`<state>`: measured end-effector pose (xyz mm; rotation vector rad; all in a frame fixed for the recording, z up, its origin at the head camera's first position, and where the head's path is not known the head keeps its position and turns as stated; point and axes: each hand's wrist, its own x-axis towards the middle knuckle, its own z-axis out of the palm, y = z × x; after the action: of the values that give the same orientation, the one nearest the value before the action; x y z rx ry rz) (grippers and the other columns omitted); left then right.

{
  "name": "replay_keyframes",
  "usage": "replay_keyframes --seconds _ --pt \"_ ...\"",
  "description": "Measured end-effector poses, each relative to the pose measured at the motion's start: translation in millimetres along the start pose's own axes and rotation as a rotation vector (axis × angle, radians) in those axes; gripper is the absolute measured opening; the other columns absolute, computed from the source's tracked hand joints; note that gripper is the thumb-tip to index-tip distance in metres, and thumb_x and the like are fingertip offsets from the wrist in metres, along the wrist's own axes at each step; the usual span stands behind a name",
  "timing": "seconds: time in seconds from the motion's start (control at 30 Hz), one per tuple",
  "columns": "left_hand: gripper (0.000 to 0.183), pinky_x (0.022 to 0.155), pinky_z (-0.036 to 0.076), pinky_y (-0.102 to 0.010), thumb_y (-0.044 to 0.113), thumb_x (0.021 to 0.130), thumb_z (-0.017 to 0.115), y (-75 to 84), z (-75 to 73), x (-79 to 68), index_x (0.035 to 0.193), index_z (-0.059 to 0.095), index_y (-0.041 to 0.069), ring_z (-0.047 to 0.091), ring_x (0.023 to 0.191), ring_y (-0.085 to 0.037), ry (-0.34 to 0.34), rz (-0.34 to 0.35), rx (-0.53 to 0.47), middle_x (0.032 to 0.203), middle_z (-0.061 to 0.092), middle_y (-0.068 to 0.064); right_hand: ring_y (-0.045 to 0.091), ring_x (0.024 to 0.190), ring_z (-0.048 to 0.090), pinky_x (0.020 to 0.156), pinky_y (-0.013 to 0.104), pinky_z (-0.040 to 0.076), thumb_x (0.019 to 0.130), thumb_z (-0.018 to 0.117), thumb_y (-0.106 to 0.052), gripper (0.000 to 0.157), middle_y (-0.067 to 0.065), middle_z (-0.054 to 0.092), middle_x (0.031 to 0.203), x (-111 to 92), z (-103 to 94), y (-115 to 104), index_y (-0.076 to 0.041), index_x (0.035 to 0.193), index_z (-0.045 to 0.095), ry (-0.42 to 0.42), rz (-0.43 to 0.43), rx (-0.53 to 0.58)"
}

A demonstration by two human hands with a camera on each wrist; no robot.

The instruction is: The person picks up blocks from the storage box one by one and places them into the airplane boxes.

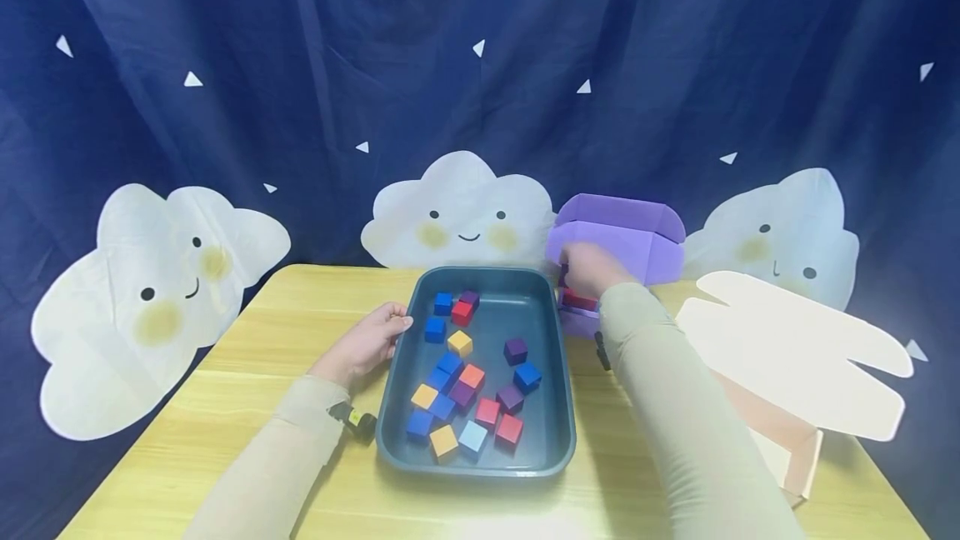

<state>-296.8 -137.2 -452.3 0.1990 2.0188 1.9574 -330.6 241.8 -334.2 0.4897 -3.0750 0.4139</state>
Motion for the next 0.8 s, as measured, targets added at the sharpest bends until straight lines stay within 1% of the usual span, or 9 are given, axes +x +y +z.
replay_keyframes --seconds 0.13,0.23,0.33,0.43,0.57,0.8 --pt "0.015 0.062 0.049 -0.026 0.014 0.109 0.047 1.3 -0.5 -0.4 0.118 0.044 0.002 0.056 0.074 -0.019 -0.002 -0.001 0.005 0.097 0.057 -0.014 0.035 0.092 0.061 0.088 0.053 0.050 0.087 0.060 0.003 0.024 0.017 0.067 0.098 -3.2 3.3 13.2 0.006 0.110 0.066 -0.022 0.044 0.009" --pt "0.016 0.061 0.048 -0.026 0.015 0.108 0.048 1.5 -0.2 -1.1 0.118 0.045 0.003 0.055 0.073 -0.019 0.002 -0.005 0.012 0.095 0.057 -0.013 0.033 0.090 0.061 0.088 0.053 0.051 0.087 0.061 0.001 0.024 0.016 0.067 0.097 -5.3 9.2 21.9 0.005 0.110 0.066 -0.035 0.062 -0.009" --pt "0.015 0.060 0.046 -0.025 0.015 0.108 0.049 1.3 0.1 -1.5 0.118 0.046 0.003 0.053 0.072 -0.019 0.008 -0.010 0.014 0.093 0.056 -0.013 0.032 0.086 0.060 0.083 0.051 0.051 0.085 0.062 0.000 0.023 0.014 0.066 0.092 -7.0 15.1 27.4 0.004 0.107 0.067 -0.045 0.074 -0.018" --pt "0.015 0.059 0.045 -0.025 0.015 0.108 0.049 0.5 0.7 -2.1 0.117 0.046 0.004 0.053 0.072 -0.019 0.014 -0.016 0.012 0.093 0.056 -0.012 0.031 0.083 0.059 0.079 0.048 0.050 0.083 0.062 0.000 0.023 0.013 0.064 0.088 -7.8 21.4 30.0 0.003 0.105 0.066 -0.050 0.086 -0.003" --pt "0.015 0.059 0.044 -0.025 0.015 0.108 0.049 -0.2 1.9 -2.9 0.117 0.047 0.004 0.052 0.072 -0.019 0.010 -0.020 0.007 0.092 0.056 -0.011 0.031 0.083 0.059 0.078 0.047 0.050 0.082 0.061 0.001 0.020 0.012 0.064 0.086 -6.4 31.0 32.2 0.003 0.102 0.066 -0.040 0.071 0.006" --pt "0.015 0.058 0.043 -0.024 0.014 0.108 0.049 -0.9 0.5 -1.2 0.117 0.045 0.002 0.051 0.071 -0.017 0.000 0.003 0.007 0.090 0.054 -0.009 0.031 0.085 0.061 0.082 0.049 0.050 0.082 0.061 0.000 0.016 0.010 0.067 0.088 0.3 45.0 35.9 -0.002 0.096 0.068 0.008 0.041 0.006"
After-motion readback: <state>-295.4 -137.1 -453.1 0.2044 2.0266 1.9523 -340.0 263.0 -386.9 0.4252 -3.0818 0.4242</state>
